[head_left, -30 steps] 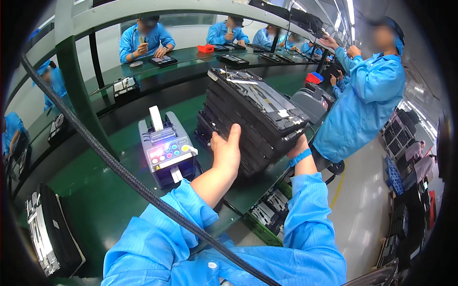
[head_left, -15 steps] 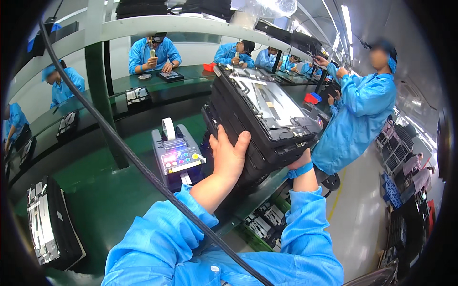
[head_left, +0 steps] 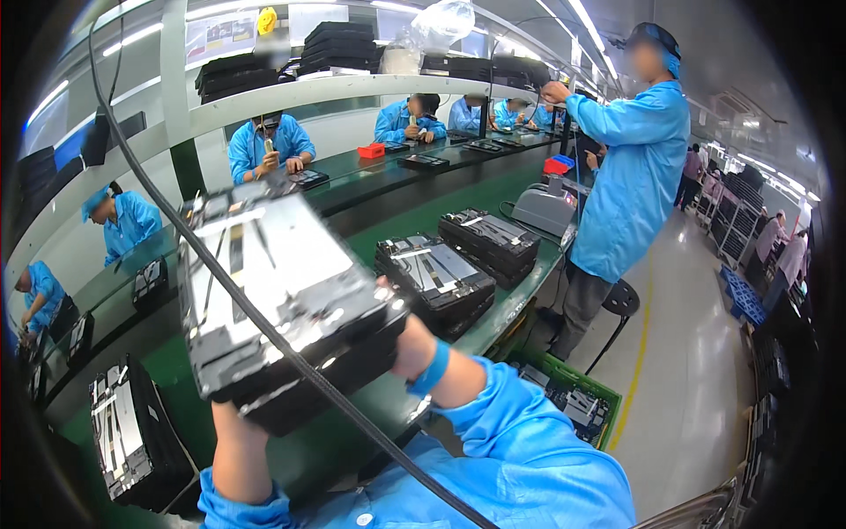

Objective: The person applies small white adhesive strips to the internal components of a black electronic device, likely a battery pack or power bank. They repeatedly pick up the device, apply the strips, and place it back on the table, working on multiple units in a factory setting.

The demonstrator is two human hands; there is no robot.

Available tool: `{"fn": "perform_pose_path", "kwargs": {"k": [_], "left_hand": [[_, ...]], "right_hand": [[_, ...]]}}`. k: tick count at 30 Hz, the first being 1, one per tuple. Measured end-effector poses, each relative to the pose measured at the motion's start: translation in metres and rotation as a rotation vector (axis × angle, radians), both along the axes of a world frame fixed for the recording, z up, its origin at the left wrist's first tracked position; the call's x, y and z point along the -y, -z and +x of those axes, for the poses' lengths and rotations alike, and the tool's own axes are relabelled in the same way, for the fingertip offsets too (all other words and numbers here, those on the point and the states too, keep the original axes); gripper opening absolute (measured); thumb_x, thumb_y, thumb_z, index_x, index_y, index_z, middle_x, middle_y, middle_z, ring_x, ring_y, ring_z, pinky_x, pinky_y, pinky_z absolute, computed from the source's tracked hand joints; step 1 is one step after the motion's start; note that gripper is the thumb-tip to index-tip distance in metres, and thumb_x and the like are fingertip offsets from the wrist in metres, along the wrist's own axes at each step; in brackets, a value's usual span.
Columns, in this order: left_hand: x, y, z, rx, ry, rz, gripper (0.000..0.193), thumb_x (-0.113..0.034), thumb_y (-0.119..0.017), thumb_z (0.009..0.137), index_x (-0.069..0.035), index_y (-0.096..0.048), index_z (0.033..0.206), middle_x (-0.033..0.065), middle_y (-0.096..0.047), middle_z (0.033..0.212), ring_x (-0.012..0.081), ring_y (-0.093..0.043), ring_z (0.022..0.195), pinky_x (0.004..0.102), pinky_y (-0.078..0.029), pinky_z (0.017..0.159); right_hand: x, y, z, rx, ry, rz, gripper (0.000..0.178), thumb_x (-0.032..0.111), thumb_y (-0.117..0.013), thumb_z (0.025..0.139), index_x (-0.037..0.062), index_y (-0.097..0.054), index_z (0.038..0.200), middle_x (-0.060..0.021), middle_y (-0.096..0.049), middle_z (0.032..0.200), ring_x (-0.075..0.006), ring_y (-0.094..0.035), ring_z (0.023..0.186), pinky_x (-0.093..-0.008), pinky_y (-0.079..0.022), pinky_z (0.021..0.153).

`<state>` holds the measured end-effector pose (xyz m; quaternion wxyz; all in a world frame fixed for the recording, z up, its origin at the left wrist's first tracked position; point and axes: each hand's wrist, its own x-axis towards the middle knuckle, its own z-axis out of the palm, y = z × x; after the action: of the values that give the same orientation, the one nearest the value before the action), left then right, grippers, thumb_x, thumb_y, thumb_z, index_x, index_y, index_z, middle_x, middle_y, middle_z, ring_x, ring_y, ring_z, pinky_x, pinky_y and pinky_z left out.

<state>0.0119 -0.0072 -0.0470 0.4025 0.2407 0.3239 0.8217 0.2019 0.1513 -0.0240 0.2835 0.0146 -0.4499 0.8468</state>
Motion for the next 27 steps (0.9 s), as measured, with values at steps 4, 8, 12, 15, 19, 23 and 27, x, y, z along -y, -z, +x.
{"fn": "perform_pose_path", "kwargs": {"k": [4, 8, 12, 15, 19, 23, 27], "left_hand": [[0.036, 0.076, -0.031, 0.063, 0.056, -0.018, 0.042, -0.039, -0.039, 0.096, -0.007, -0.055, 0.118, 0.0119, -0.062, 0.105, 0.0275, -0.063, 0.093, 0.043, -0.054, 0.079], [0.069, 0.09, -0.01, 0.122, 0.021, -0.206, 0.046, -0.039, -0.037, 0.097, -0.008, -0.047, 0.129, 0.0138, -0.056, 0.122, 0.0282, -0.058, 0.109, 0.0421, -0.051, 0.089], [0.082, 0.102, -0.009, 0.14, 0.053, -0.236, 0.053, -0.043, -0.036, 0.096, -0.005, -0.04, 0.133, 0.0157, -0.051, 0.127, 0.0285, -0.054, 0.113, 0.0418, -0.048, 0.093], [0.094, 0.096, -0.003, 0.075, 0.062, -0.245, 0.059, -0.047, -0.036, 0.096, -0.003, -0.034, 0.136, 0.017, -0.048, 0.131, 0.0288, -0.052, 0.117, 0.0416, -0.046, 0.096], [0.107, 0.074, 0.002, -0.241, -0.08, -0.157, 0.068, -0.051, -0.035, 0.095, 0.0, -0.027, 0.14, 0.0189, -0.043, 0.136, 0.0291, -0.048, 0.121, 0.0413, -0.043, 0.1], [0.081, 0.044, -0.01, -0.252, -0.091, -0.109, 0.075, -0.056, -0.033, 0.094, -0.001, -0.021, 0.143, 0.0196, -0.039, 0.14, 0.0294, -0.046, 0.125, 0.0419, -0.042, 0.102], [0.076, 0.049, -0.014, 0.112, 0.091, -0.116, 0.075, -0.062, -0.034, 0.092, -0.009, -0.023, 0.145, 0.0179, -0.041, 0.139, 0.0298, -0.049, 0.122, 0.0425, -0.045, 0.099]], "right_hand": [[0.037, 0.055, -0.02, 0.145, -0.137, -0.266, 0.062, 0.053, -0.03, 0.098, 0.0078, -0.041, 0.139, -0.008, -0.05, 0.136, -0.0205, -0.048, 0.123, -0.0349, -0.037, 0.105], [0.068, 0.102, -0.028, 0.209, -0.072, -0.12, 0.065, 0.053, -0.032, 0.098, 0.0075, -0.03, 0.144, -0.0087, -0.041, 0.143, -0.0191, -0.04, 0.129, -0.0338, -0.032, 0.107], [0.081, 0.131, -0.022, 0.235, 0.034, 0.055, 0.07, 0.049, -0.029, 0.1, 0.0007, -0.012, 0.148, -0.0109, -0.021, 0.153, -0.0207, -0.021, 0.14, -0.034, -0.017, 0.114], [0.074, 0.14, -0.016, 0.239, 0.022, 0.229, 0.08, 0.053, -0.035, 0.096, -0.0033, -0.01, 0.147, -0.0146, -0.016, 0.154, -0.0238, -0.016, 0.142, -0.0349, -0.013, 0.115], [0.044, 0.115, -0.002, 0.341, -0.082, 0.353, 0.077, 0.051, -0.042, 0.094, -0.003, -0.02, 0.145, -0.0157, -0.025, 0.15, -0.0249, -0.022, 0.14, -0.0375, -0.017, 0.113], [0.033, 0.084, -0.017, 0.289, 0.059, 0.252, 0.084, 0.061, -0.033, 0.093, -0.0017, -0.016, 0.146, -0.0168, -0.024, 0.151, -0.0276, -0.021, 0.141, -0.0404, -0.016, 0.114], [0.05, 0.057, -0.05, 0.251, -0.117, 0.275, 0.092, 0.064, -0.03, 0.092, -0.0032, 0.0, 0.147, -0.0208, -0.017, 0.152, -0.0285, -0.02, 0.141, -0.0389, -0.017, 0.114]]}}
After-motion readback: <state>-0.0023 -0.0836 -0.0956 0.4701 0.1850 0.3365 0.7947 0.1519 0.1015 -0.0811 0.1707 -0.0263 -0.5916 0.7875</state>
